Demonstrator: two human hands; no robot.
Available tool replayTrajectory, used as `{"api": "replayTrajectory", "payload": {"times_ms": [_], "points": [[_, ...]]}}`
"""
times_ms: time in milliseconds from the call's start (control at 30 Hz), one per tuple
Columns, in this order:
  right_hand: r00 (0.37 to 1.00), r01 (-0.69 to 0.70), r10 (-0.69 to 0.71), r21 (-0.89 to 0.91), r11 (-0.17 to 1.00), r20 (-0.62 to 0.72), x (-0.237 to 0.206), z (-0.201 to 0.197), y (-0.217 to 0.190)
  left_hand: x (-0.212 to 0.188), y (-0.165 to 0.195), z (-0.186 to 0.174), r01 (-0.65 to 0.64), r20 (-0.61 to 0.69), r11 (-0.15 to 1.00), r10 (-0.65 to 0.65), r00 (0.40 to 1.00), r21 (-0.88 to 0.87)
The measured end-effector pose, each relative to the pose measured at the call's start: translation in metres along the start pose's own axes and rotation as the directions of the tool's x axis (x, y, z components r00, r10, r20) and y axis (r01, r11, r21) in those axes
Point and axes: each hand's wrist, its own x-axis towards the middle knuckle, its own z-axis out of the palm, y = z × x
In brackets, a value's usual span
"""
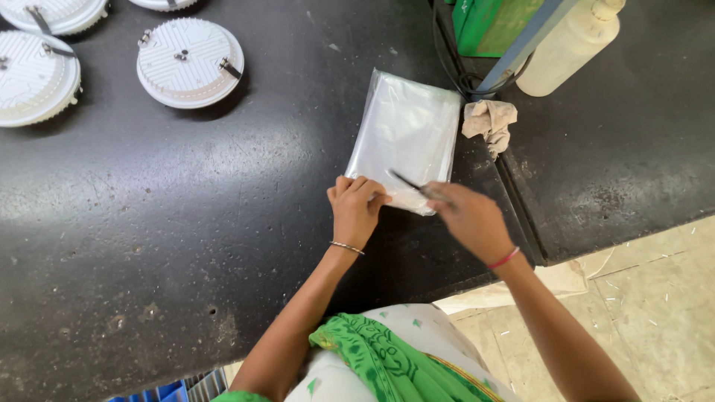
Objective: The person places round white LED panel light fixtures into clear plastic bags one at a time, folds the bag openings closed, and stacks the bagged fixtures on the work table. They also handle stacks of unassembled fixture parts and a blue crate of fixtures while working.
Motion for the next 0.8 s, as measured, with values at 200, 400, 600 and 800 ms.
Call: {"api": "replayTrajectory", "payload": {"times_ms": [200, 400, 600, 800], "points": [[0.998, 0.019, -0.016, -0.038, 0.999, 0.066, -0.001, 0.007, -0.004, -0.009, -0.01, 0.007, 0.084, -0.054, 0.978, -0.096, 0.994, -0.19], [0.992, 0.093, -0.083, -0.103, 0.99, 0.093, 0.006, -0.001, 0.002, -0.01, -0.012, 0.011, 0.117, -0.042, 0.951, -0.135, 0.99, -0.285], [0.973, 0.226, -0.221, -0.109, 0.968, 0.06, 0.011, 0.006, 0.01, -0.008, -0.001, 0.0, -0.003, -0.057, 0.998, -0.001, 0.998, -0.064], [0.967, 0.245, -0.232, -0.135, 0.96, 0.102, 0.019, 0.008, 0.013, -0.007, 0.012, 0.001, -0.08, -0.024, 0.992, 0.083, 0.996, 0.094]]}}
